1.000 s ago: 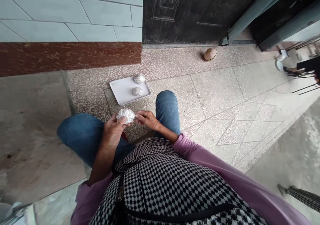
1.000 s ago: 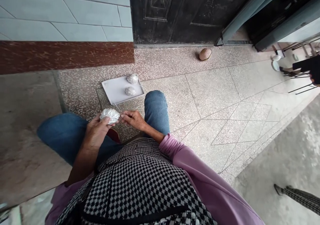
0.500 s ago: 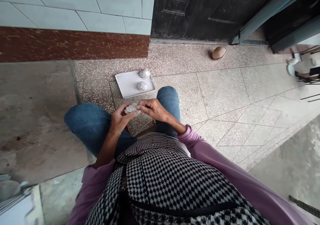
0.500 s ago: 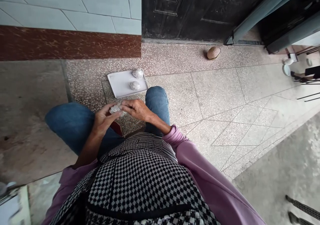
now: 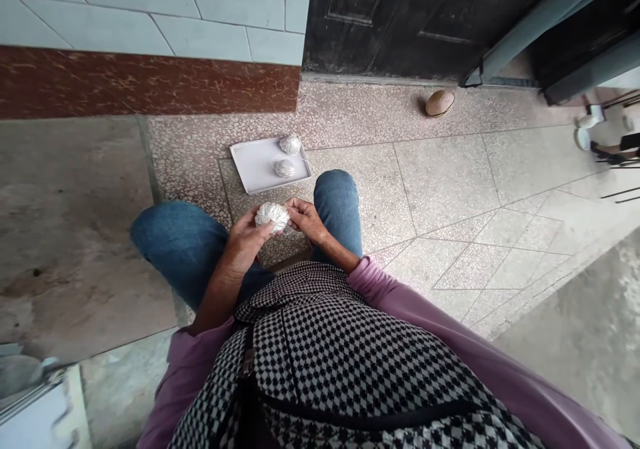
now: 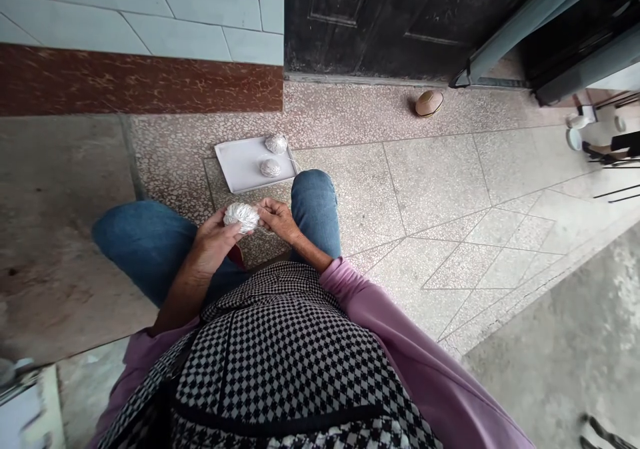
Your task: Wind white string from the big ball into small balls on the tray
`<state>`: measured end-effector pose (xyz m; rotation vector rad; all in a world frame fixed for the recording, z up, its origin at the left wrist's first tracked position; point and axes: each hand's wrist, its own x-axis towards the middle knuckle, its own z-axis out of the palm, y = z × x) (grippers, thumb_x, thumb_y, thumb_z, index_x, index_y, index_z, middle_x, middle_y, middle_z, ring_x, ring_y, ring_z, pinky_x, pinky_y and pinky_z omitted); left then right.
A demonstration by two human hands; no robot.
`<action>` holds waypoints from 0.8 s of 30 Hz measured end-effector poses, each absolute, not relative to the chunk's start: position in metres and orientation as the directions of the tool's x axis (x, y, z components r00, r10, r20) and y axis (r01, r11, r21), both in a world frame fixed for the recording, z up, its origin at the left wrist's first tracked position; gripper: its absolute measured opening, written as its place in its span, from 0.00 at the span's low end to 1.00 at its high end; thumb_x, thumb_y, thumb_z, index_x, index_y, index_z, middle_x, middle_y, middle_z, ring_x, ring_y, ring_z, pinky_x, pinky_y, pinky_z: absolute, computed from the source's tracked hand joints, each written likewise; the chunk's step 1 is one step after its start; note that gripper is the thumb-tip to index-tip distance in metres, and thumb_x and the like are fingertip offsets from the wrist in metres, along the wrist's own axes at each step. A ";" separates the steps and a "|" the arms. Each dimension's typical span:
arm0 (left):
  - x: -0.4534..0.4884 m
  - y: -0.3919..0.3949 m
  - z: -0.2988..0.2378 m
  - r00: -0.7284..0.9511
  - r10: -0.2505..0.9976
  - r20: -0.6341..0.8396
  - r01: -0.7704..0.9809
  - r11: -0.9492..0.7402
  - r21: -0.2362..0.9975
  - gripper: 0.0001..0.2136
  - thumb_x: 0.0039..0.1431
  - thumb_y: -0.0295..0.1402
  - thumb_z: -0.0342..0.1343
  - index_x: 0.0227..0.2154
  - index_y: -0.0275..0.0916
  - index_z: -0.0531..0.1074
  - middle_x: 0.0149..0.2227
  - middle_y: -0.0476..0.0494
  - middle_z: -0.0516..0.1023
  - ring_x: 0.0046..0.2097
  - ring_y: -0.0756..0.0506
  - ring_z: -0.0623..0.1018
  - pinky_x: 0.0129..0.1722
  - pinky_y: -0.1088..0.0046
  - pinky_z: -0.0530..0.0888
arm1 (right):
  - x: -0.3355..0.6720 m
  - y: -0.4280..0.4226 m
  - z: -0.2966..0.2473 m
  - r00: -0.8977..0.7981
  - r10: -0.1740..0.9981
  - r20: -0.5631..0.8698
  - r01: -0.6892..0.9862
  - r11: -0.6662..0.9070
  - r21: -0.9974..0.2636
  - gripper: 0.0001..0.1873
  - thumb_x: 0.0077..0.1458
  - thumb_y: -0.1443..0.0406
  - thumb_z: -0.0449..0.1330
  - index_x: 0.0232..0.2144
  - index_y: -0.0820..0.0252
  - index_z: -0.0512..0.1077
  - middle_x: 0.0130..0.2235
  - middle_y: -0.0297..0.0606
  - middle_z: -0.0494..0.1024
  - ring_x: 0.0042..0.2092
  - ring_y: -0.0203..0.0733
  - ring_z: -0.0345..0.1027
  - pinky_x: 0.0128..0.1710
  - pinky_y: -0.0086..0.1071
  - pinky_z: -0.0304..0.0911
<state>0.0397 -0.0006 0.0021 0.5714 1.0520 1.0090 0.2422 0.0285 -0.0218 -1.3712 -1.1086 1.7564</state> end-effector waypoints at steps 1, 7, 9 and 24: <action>0.040 0.001 0.002 0.102 0.894 -0.437 -0.414 0.437 0.799 0.32 0.45 0.44 0.92 0.51 0.41 0.86 0.53 0.35 0.93 0.53 0.34 0.92 0.49 0.59 0.93 | 0.242 0.027 -0.021 -0.251 0.877 -0.410 0.028 -0.416 -0.909 0.37 0.82 0.34 0.73 0.35 0.51 0.66 0.26 0.25 0.68 0.29 0.35 0.56 0.32 0.31 0.53; 0.045 0.007 0.000 -0.084 0.912 -0.401 -0.343 0.351 0.871 0.33 0.48 0.51 0.88 0.51 0.42 0.83 0.52 0.36 0.91 0.54 0.34 0.90 0.53 0.60 0.89 | 0.244 0.006 -0.002 -0.415 0.860 -0.298 0.214 -0.226 -0.950 0.33 0.84 0.41 0.73 0.33 0.54 0.71 0.29 0.29 0.72 0.34 0.40 0.64 0.41 0.35 0.64; 0.045 0.007 -0.002 -0.135 0.921 -0.365 -0.255 0.324 0.911 0.33 0.48 0.51 0.88 0.52 0.42 0.83 0.51 0.37 0.91 0.55 0.34 0.90 0.56 0.59 0.88 | 0.247 -0.002 0.011 -0.501 0.816 -0.290 0.238 -0.192 -0.952 0.29 0.85 0.46 0.72 0.33 0.54 0.73 0.30 0.33 0.74 0.36 0.43 0.67 0.43 0.38 0.66; 0.046 -0.007 0.005 0.127 0.911 -0.393 -0.233 0.413 0.880 0.32 0.48 0.58 0.88 0.48 0.42 0.88 0.43 0.40 0.90 0.45 0.35 0.87 0.47 0.60 0.84 | 0.266 0.053 0.008 -0.370 0.904 -0.212 0.099 -0.189 -0.977 0.38 0.86 0.39 0.73 0.31 0.53 0.67 0.31 0.26 0.63 0.36 0.36 0.55 0.39 0.34 0.56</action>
